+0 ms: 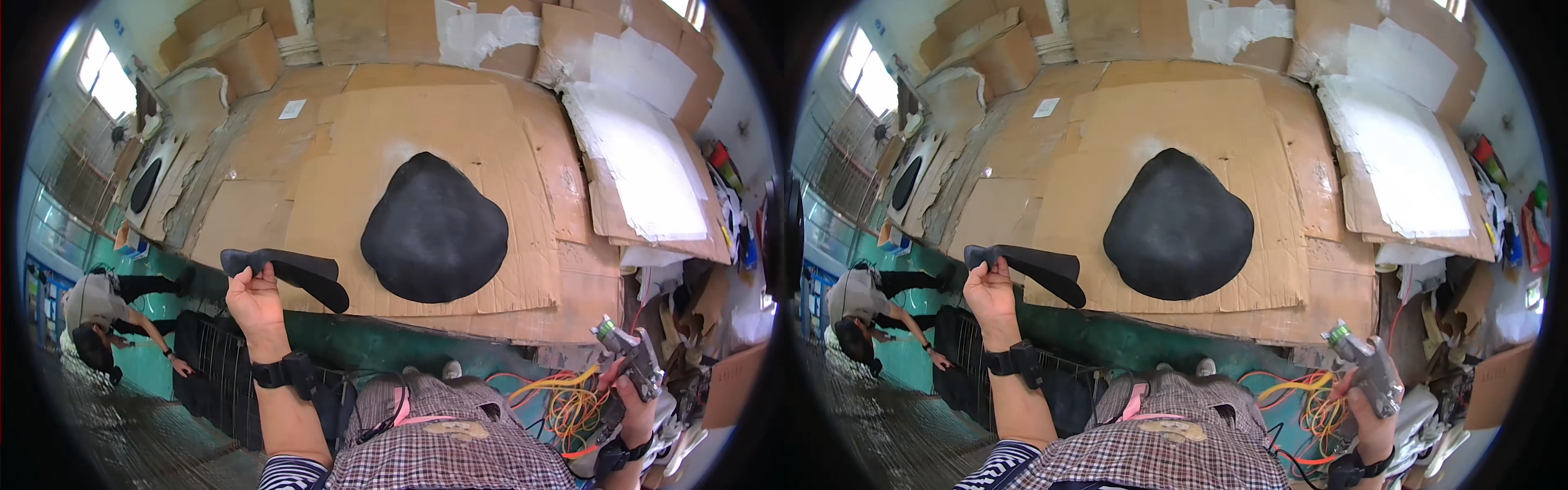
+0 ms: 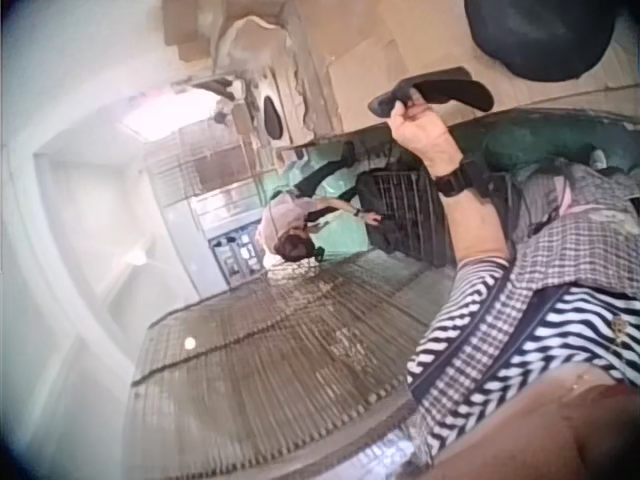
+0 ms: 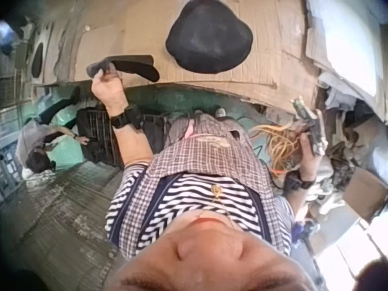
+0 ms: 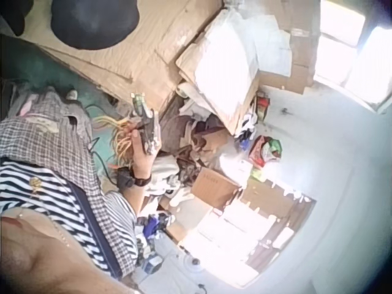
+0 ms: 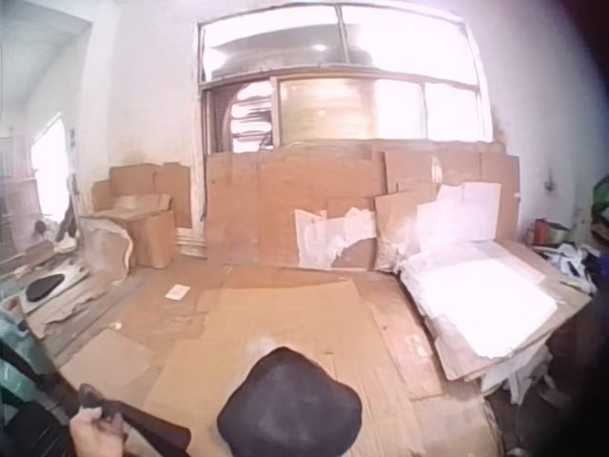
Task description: The person repeatedly picks up black shoe parts from a wire rack, sprays them with a handheld spray gun, and places them back on the rack. The person handles the parts one at a time, turning them over to spray different sides, and continues this cycle throughout the video.
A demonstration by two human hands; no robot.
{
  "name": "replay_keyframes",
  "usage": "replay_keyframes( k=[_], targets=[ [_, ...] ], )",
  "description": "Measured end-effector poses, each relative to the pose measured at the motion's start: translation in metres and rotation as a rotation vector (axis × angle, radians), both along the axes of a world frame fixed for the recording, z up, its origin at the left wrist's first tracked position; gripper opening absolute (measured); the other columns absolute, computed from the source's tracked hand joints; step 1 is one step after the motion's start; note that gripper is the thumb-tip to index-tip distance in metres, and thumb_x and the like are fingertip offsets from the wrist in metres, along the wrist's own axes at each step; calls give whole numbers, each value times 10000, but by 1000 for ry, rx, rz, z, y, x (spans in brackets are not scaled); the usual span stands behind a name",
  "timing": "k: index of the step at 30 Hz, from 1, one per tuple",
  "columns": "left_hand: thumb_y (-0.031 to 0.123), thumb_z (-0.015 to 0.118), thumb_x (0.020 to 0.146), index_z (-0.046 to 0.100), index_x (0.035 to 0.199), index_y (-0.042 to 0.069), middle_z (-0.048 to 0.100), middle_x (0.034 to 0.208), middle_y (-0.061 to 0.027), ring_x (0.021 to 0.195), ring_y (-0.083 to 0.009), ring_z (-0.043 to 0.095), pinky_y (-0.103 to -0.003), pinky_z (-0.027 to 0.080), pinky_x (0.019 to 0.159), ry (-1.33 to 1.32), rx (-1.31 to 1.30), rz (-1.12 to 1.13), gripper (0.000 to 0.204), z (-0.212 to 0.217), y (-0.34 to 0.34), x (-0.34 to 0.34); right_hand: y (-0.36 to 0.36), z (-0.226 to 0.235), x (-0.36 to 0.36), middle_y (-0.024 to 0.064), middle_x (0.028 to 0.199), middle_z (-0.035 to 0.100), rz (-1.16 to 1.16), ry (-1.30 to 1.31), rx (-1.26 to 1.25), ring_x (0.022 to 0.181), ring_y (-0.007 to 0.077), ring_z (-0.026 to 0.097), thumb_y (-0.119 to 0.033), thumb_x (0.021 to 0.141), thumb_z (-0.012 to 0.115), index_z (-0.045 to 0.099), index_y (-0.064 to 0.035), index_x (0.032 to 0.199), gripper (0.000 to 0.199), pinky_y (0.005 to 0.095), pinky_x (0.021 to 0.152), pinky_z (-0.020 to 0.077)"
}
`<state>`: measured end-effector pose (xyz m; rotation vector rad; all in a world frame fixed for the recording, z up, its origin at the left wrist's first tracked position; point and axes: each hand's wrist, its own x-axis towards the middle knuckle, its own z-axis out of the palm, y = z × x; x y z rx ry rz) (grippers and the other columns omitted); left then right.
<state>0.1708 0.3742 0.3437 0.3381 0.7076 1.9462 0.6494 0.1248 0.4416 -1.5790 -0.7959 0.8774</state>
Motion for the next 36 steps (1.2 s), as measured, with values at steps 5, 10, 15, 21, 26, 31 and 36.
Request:
replay_keyframes(
  k=[5,10,15,21,26,31,36],
  targets=[
    [-37,473,809,556,1081,48,633,1020,-87,909,-244,625,-397,516,837,10,-11,108,296,-8,-34,-5,6,-1,37,124,753,624,347,27,-33,633,179,612,-274,732,773,464,42,1263,691,282,617,495],
    [-64,465,798,549,1095,52,626,995,-85,906,-251,617,-412,520,849,-44,-19,188,330,-30,-71,-13,44,-12,31,126,759,622,457,118,-25,656,199,617,-245,737,770,464,45,1253,666,309,623,504],
    [-107,475,757,519,1142,91,613,1029,-99,957,-289,610,-457,519,859,-70,-37,308,435,-52,-129,-13,85,-33,20,101,804,595,493,84,-20,711,194,608,-219,785,708,454,37,1285,616,317,681,507],
    [-98,433,782,513,1120,73,616,1047,-115,970,-295,619,-462,523,863,-177,-124,461,387,-97,-192,-17,96,-61,-30,106,881,587,850,56,-155,808,204,599,-284,817,700,325,13,1399,753,346,730,508],
    [-95,413,789,524,1132,38,614,1110,-120,1013,-299,618,-451,521,894,-299,-200,551,384,-128,-250,-42,110,-80,-103,96,878,616,1199,57,-361,795,188,618,-227,772,735,435,39,1278,645,303,746,500],
    [-75,457,811,532,1078,45,630,1023,-111,931,-266,638,-428,549,826,-339,-265,572,302,-136,-299,-82,113,-100,-168,86,886,628,1339,55,-551,814,181,632,-165,753,737,439,26,1282,637,291,723,508],
    [-92,514,798,529,852,19,602,851,-85,823,-252,631,-412,565,783,-484,-307,674,124,-204,-348,-139,115,-118,-236,75,880,634,1393,-19,-643,794,173,641,-147,749,732,451,14,1276,619,291,731,522]
  ],
)
